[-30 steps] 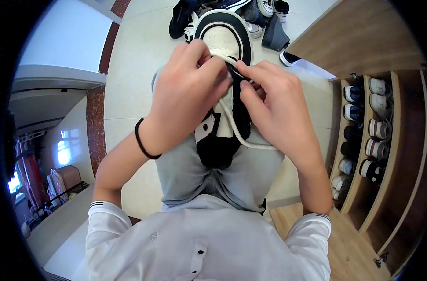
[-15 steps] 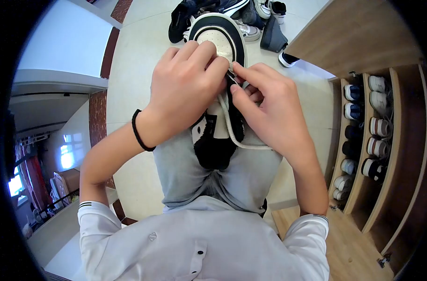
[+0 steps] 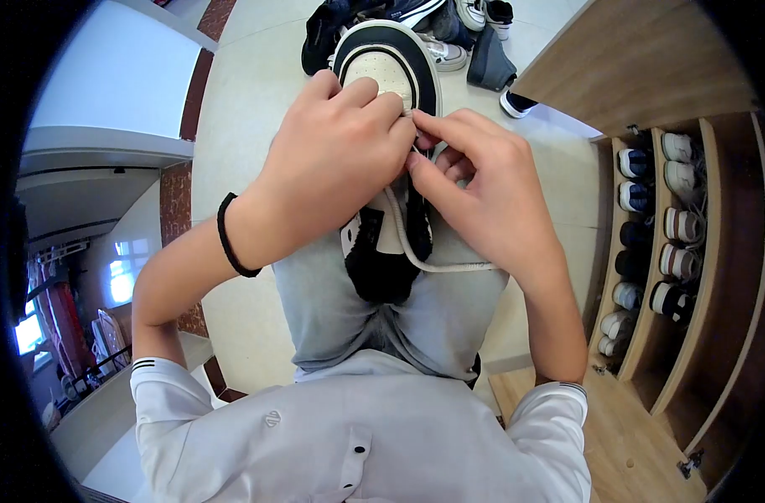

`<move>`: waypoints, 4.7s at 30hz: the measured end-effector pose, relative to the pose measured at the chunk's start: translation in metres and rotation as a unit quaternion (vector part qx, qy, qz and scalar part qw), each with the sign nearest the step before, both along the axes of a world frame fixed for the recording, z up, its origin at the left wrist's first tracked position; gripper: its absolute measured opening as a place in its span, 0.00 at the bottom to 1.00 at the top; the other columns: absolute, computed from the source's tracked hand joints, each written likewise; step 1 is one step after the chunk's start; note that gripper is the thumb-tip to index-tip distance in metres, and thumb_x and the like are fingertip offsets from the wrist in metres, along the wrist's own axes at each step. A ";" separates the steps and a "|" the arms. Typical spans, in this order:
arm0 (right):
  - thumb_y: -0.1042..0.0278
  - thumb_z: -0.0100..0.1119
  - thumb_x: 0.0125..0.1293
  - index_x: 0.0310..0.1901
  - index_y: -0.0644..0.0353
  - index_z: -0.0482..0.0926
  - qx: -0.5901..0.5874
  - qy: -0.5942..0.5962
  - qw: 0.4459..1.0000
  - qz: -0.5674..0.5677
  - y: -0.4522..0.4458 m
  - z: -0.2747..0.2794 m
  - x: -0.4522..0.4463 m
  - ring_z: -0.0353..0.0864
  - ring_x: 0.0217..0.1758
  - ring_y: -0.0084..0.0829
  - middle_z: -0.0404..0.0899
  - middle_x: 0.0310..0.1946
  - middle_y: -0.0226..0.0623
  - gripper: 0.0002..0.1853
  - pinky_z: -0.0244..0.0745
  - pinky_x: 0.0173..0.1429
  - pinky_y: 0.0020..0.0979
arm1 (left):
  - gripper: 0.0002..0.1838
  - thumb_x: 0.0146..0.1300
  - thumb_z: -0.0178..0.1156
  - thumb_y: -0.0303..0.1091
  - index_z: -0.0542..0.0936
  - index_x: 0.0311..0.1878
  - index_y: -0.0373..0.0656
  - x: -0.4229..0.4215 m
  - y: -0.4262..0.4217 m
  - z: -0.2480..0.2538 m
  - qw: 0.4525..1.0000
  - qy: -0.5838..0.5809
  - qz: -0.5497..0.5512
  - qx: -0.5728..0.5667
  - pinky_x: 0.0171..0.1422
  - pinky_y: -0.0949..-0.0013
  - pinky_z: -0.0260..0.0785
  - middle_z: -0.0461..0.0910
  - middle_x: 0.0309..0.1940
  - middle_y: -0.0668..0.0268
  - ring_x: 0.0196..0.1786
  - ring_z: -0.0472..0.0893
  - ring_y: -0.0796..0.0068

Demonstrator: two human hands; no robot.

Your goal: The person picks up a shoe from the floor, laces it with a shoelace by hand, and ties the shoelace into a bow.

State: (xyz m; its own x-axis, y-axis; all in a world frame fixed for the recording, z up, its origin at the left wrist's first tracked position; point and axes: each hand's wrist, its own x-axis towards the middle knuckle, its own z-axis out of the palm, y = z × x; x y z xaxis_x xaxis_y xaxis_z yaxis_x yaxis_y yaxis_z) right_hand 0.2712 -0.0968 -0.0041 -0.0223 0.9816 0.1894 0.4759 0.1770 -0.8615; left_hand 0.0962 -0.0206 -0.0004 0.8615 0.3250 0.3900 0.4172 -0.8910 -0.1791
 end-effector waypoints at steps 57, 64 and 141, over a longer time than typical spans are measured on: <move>0.78 0.70 0.53 0.55 0.56 0.84 0.090 -0.042 0.992 0.084 -0.012 0.001 -0.002 0.74 0.38 0.28 0.74 0.43 0.35 0.24 0.73 0.42 0.28 | 0.08 0.50 0.66 0.24 0.74 0.27 0.41 -0.052 -0.073 0.041 0.871 -0.088 -0.034 -0.483 0.30 0.55 0.67 0.72 0.24 0.61 0.28 0.75 0.56; 0.77 0.72 0.51 0.53 0.56 0.87 0.113 -0.120 0.985 0.057 -0.026 0.005 -0.010 0.74 0.43 0.33 0.76 0.47 0.36 0.24 0.74 0.47 0.32 | 0.09 0.52 0.66 0.27 0.72 0.26 0.42 -0.074 -0.104 0.053 0.816 -0.095 -0.156 -0.548 0.29 0.60 0.66 0.69 0.24 0.65 0.28 0.72 0.62; 0.71 0.66 0.67 0.34 0.63 0.79 -0.053 0.033 0.995 -0.075 -0.110 -0.026 -0.078 0.78 0.16 0.30 0.81 0.20 0.36 0.07 0.70 0.25 0.31 | 0.14 0.55 0.60 0.18 0.74 0.43 0.44 -0.006 0.000 0.005 0.978 -0.151 0.041 -0.138 0.44 0.55 0.70 0.81 0.29 0.65 0.41 0.78 0.56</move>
State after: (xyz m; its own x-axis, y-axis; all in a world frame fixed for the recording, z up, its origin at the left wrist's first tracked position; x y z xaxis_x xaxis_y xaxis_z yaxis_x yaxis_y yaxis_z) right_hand 0.1928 -0.2063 -0.0299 0.1357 0.9874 0.0812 0.4316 0.0148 -0.9019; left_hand 0.0898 -0.0203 0.0050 0.6876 0.5162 0.5107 0.4854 -0.8498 0.2054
